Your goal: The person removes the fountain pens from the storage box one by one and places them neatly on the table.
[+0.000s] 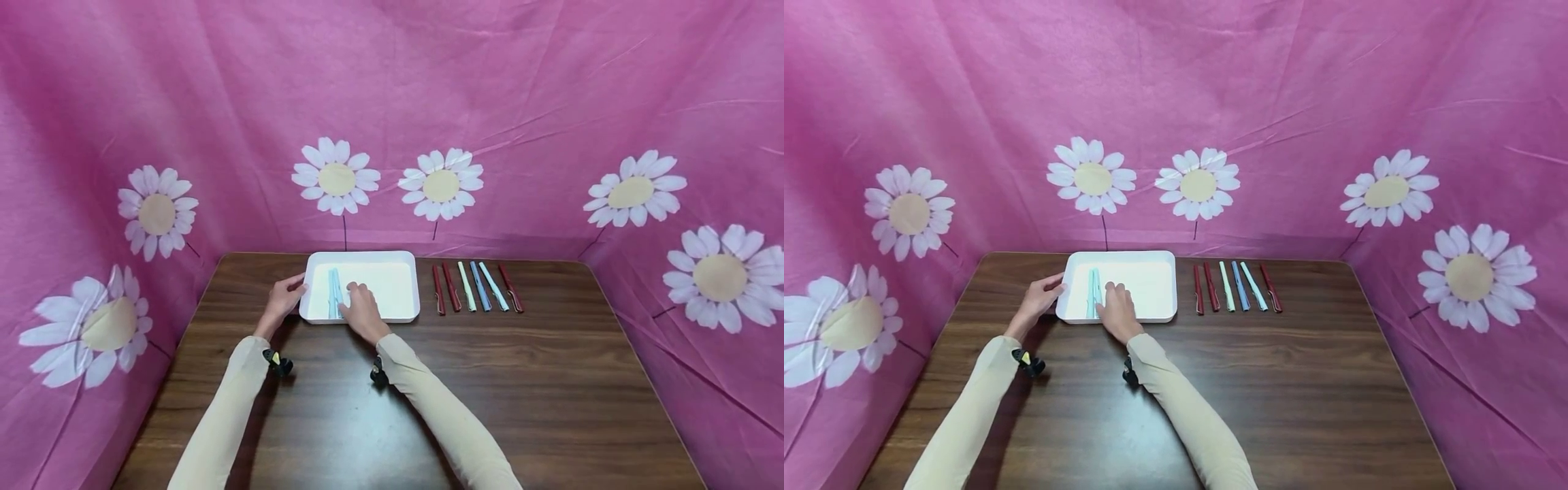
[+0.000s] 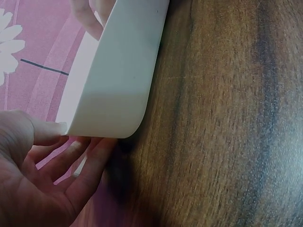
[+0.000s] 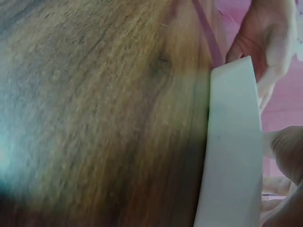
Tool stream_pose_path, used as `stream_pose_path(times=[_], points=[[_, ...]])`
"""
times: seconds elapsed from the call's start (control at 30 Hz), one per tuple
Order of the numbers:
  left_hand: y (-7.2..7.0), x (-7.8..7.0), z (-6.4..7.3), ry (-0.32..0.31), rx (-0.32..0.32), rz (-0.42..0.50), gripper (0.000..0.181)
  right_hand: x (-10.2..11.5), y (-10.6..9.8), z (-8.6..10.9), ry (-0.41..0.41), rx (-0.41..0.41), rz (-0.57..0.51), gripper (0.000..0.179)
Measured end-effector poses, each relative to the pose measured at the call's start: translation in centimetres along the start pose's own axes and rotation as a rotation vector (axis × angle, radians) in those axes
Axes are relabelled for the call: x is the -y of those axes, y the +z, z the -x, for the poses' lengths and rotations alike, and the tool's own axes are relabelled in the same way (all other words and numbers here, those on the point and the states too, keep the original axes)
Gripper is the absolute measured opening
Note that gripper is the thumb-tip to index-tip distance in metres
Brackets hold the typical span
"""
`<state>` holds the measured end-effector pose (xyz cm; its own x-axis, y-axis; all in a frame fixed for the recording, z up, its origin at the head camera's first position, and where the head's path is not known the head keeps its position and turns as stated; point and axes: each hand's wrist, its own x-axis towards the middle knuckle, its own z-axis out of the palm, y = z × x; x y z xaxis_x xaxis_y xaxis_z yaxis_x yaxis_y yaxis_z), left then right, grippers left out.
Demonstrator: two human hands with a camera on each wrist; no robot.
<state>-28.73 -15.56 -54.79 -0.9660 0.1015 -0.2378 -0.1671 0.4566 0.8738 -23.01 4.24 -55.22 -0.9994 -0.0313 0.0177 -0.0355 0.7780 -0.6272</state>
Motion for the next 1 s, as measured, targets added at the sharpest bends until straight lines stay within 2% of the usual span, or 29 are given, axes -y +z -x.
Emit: stream_pose_path(times=[0.17,0.43,0.7,1.0], points=[[-0.2,0.1,0.0,0.003,-0.001,-0.006,0.047,0.4,0.6,-0.1,-0.017,-0.021,0.049,0.037],[-0.2,0.0,0.0,0.001,-0.019,0.009,0.046,0.6,0.7,-0.2,-0.037,-0.052,0.085,0.013],[0.1,-0.1,-0.1,-0.008,-0.001,0.024,0.046,-0.1,0.0,-0.1,0.006,-0.056,0.108,0.011],[-0.1,0.0,0.0,-0.005,-0.011,0.012,0.046,-0.5,-0.3,-0.3,-0.006,-0.058,0.161,0.006]])
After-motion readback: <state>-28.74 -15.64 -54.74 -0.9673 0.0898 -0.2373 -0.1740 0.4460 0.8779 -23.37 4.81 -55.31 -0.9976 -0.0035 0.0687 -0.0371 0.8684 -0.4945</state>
